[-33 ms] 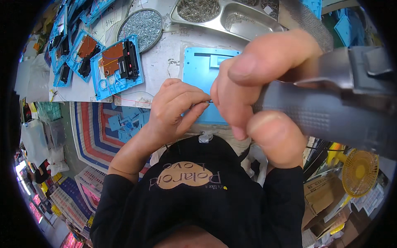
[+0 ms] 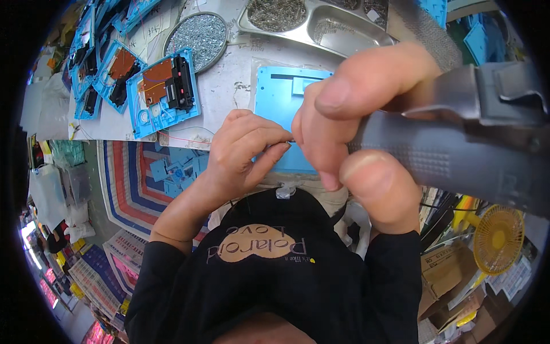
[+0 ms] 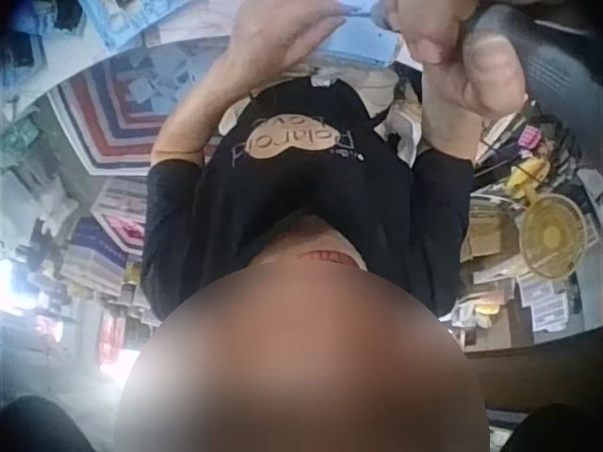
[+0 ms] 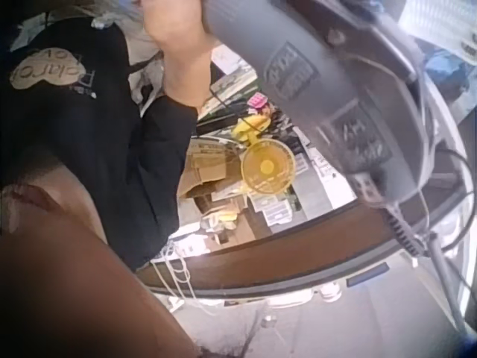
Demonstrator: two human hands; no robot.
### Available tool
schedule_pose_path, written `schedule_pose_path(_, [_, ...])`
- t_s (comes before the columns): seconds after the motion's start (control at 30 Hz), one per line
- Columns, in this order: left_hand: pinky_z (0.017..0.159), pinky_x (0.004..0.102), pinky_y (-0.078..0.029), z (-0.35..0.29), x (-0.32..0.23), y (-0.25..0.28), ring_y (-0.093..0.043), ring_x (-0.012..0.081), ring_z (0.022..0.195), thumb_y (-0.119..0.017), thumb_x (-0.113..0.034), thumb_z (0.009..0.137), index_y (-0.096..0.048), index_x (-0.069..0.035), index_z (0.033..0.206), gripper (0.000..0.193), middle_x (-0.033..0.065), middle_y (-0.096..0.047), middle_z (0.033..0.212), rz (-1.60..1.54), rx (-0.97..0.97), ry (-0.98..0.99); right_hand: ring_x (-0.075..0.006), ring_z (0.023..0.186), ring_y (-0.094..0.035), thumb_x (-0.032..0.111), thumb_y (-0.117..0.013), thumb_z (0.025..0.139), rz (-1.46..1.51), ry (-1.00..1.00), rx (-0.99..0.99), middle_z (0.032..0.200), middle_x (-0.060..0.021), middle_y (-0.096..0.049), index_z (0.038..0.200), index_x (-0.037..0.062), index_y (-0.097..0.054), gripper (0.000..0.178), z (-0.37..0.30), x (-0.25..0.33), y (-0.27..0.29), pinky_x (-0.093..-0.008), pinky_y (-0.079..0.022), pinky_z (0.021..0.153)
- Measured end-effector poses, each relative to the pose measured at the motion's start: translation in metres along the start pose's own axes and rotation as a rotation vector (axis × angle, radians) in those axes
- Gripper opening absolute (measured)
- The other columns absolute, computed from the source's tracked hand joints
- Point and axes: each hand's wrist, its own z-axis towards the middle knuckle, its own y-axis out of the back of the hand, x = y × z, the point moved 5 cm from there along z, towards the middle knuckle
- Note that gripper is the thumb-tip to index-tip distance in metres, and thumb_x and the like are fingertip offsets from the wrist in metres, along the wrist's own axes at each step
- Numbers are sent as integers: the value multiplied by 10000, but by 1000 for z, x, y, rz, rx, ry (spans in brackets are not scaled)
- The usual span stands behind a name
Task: Assemble and solder components of a blue plastic electronic device.
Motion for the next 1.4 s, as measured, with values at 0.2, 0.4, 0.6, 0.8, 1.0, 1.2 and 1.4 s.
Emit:
schedule_pose_path(0.2, [736,369,-447,-6,10,2,-657,229,766,-806,-6,721,-699,-55,901,215,53,-686,829,12,-45,10,-81,518,-494,267,-652,969,6,-9,-94,621,50,-547,1170,117,-493,297,3,-13,-10,-246,-415,526])
schedule_pose_path(0.4, [789,389,-490,27,41,30,-654,263,803,-798,-131,772,-727,-94,940,186,46,-697,871,175,100,-5,-124,596,-501,270,-681,944,29,44,-44,660,-6,-537,1175,71,-497,356,5,-19,9,-317,-450,620])
schedule_pose_path(0.6, [922,535,-451,79,168,93,-677,300,978,-729,-254,851,-749,-119,976,185,97,-723,955,997,278,345,-111,597,-458,280,-605,965,-60,47,-205,651,12,-483,1231,66,-489,360,-4,-20,34,-285,-394,589])
schedule_pose_path(0.8, [943,527,-443,87,178,93,-682,293,1001,-712,-309,884,-747,-123,992,219,82,-732,988,928,357,341,-107,584,-466,320,-667,950,-101,16,-227,641,12,-490,1190,80,-492,382,-36,-4,32,-281,-395,578])
schedule_pose_path(1.0, [879,567,-471,96,209,111,-698,348,1033,-563,-328,941,-714,-115,1071,291,142,-743,1072,1026,342,370,-115,576,-462,305,-672,940,-124,4,-270,636,12,-505,1180,77,-498,375,-65,14,24,-284,-405,582])
schedule_pose_path(1.2, [650,335,-463,72,67,38,-543,208,671,-658,-153,940,-565,-2,847,201,102,-556,722,281,204,65,-125,546,-476,259,-703,909,-138,-120,-378,631,-4,-518,1074,95,-501,308,-93,13,9,-295,-418,551])
schedule_pose_path(1.4, [934,444,-525,8,1,-24,-673,306,1065,-735,-83,835,-570,-55,814,168,109,-710,1088,67,284,-200,-148,579,-523,47,-696,863,-84,-74,-256,732,-94,-572,1087,48,-513,289,-106,6,6,-316,-462,569])
